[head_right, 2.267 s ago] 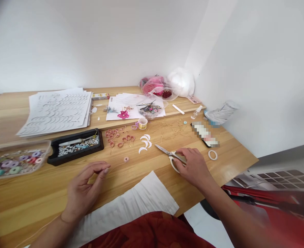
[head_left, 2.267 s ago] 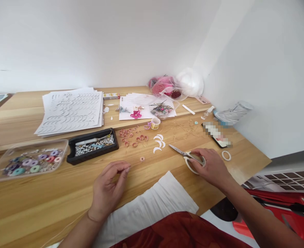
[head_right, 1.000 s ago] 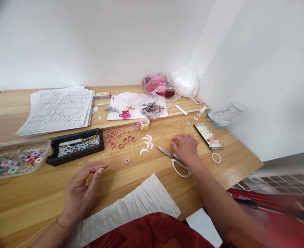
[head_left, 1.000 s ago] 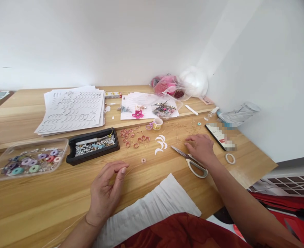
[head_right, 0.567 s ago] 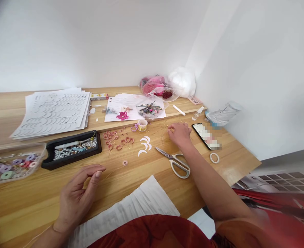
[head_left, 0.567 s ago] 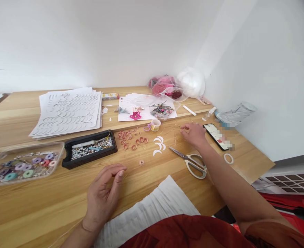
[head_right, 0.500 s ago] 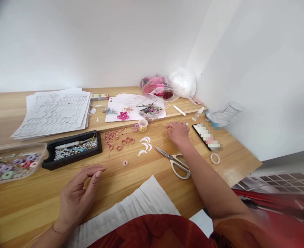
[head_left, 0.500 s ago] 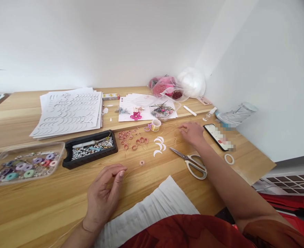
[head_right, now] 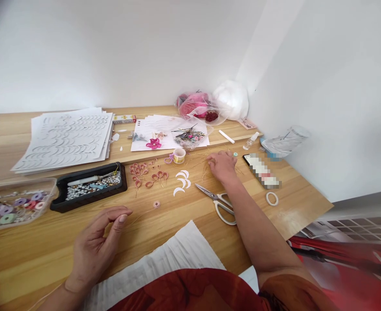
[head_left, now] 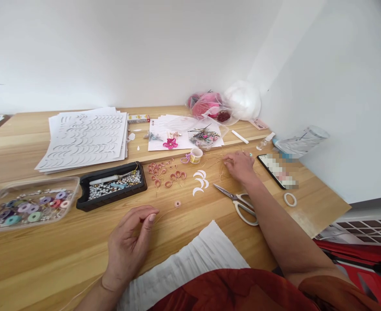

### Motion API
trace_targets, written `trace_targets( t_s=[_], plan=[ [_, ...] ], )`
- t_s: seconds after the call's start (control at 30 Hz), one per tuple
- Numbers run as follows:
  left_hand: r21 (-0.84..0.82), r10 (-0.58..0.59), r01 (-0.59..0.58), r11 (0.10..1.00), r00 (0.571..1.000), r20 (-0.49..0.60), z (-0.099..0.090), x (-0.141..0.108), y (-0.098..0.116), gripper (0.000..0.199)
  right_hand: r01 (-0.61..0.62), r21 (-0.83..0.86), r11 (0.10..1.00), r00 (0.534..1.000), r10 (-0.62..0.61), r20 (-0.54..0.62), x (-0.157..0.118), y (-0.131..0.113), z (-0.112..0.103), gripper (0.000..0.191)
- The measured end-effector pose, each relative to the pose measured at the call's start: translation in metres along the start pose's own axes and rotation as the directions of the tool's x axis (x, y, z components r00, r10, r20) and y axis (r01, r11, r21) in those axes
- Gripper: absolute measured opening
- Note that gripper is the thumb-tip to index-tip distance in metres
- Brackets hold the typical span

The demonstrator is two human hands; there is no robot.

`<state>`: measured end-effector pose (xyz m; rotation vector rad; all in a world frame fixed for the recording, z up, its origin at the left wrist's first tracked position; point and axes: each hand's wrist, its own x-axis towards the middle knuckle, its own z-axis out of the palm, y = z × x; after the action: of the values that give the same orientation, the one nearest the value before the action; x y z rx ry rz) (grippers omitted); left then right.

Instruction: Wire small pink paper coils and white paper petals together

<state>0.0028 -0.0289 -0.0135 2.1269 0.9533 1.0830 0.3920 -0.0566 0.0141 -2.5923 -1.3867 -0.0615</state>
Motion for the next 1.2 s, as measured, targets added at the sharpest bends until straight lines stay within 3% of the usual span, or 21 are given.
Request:
trace_targets(
  t_s=[0.17,0.5,0.87,1.2],
  plan=[
    [-0.008,-0.018,0.018,1.0,1.0,0.011,0.0,0.0,0.001,0.013,0.081,0.019,0.997,0.995,-0.082,0.055,0.001,0.004,-0.001,0.023],
    [-0.001,-0.013,0.013,1.0,1.0,0.017,0.002,-0.002,-0.003,0.012,0.116,-0.017,0.993,0.988,-0.114,0.105,0.002,0.002,0.0,0.017],
    [0.003,-0.02,0.02,1.0,1.0,0.018,0.002,-0.002,-0.004,0.012,0.075,0.014,0.997,0.996,-0.074,-0.042,0.002,0.01,0.003,0.018],
    [0.003,-0.04,0.04,0.999,0.999,0.016,0.002,-0.003,-0.004,0.013,0.22,0.072,0.973,0.97,-0.211,-0.117,0.004,0.015,-0.003,0.028]
  ],
)
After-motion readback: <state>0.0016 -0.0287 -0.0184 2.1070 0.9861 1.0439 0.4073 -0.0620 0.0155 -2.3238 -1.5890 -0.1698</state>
